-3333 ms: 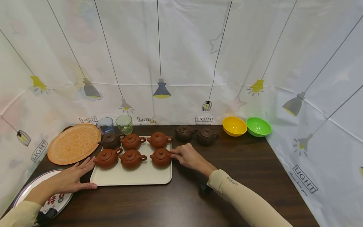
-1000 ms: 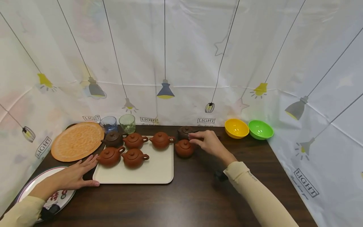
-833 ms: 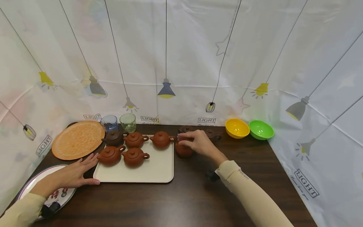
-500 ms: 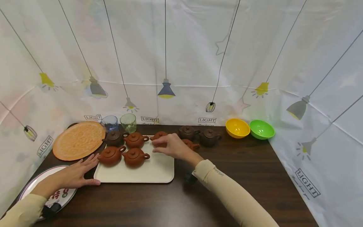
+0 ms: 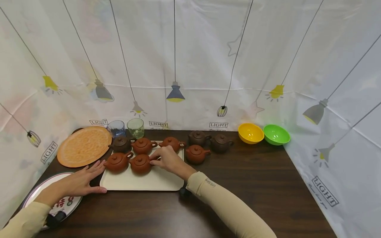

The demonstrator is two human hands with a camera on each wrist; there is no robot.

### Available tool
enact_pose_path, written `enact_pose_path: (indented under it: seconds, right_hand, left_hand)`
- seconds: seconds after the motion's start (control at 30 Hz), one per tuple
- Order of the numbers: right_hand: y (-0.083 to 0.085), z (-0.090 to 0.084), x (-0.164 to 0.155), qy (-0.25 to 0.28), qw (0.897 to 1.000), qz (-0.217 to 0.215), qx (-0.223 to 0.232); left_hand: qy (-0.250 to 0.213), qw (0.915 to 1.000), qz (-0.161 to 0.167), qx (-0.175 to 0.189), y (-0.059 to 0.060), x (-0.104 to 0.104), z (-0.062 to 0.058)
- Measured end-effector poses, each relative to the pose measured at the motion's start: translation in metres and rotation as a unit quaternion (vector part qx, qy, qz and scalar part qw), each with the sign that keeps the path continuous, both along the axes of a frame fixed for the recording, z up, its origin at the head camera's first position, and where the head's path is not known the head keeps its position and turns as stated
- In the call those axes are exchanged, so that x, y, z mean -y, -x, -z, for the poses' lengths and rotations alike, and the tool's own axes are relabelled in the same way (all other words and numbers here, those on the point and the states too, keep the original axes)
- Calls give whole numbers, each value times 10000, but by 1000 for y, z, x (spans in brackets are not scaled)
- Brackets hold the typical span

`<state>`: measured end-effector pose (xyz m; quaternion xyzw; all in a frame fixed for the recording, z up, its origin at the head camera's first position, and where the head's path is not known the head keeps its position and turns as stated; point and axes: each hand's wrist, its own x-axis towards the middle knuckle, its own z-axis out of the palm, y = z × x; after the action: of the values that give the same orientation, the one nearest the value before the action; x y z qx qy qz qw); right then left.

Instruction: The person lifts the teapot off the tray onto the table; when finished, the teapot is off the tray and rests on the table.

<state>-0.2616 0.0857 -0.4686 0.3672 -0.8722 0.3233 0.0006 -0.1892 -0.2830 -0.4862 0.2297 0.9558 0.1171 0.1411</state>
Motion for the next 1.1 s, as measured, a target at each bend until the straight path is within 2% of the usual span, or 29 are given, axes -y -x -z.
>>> enact_pose_path:
  seconds: [0.17,0.37,0.63,0.8,1.1]
  right_hand:
    - [-3,2,0,-206,9993,190,234]
    - [-6,2,0,-100,9978,336,557]
    - [-8,-1,0,-137,9993,227,268]
    - [-10,-5,-6,-218,9992,138,298]
    - [-19,-24,-41,-277,9995,22,137]
  left_hand:
    - [19,10000,7,-23,2,-1,-1]
    - [38,10000,9,-25,3,-1,-1]
    - [2,10000,39,19,4,-2,3]
    - [16,10000,37,-17,4,-3,4]
    - [41,10000,-42,10,0,1,3]
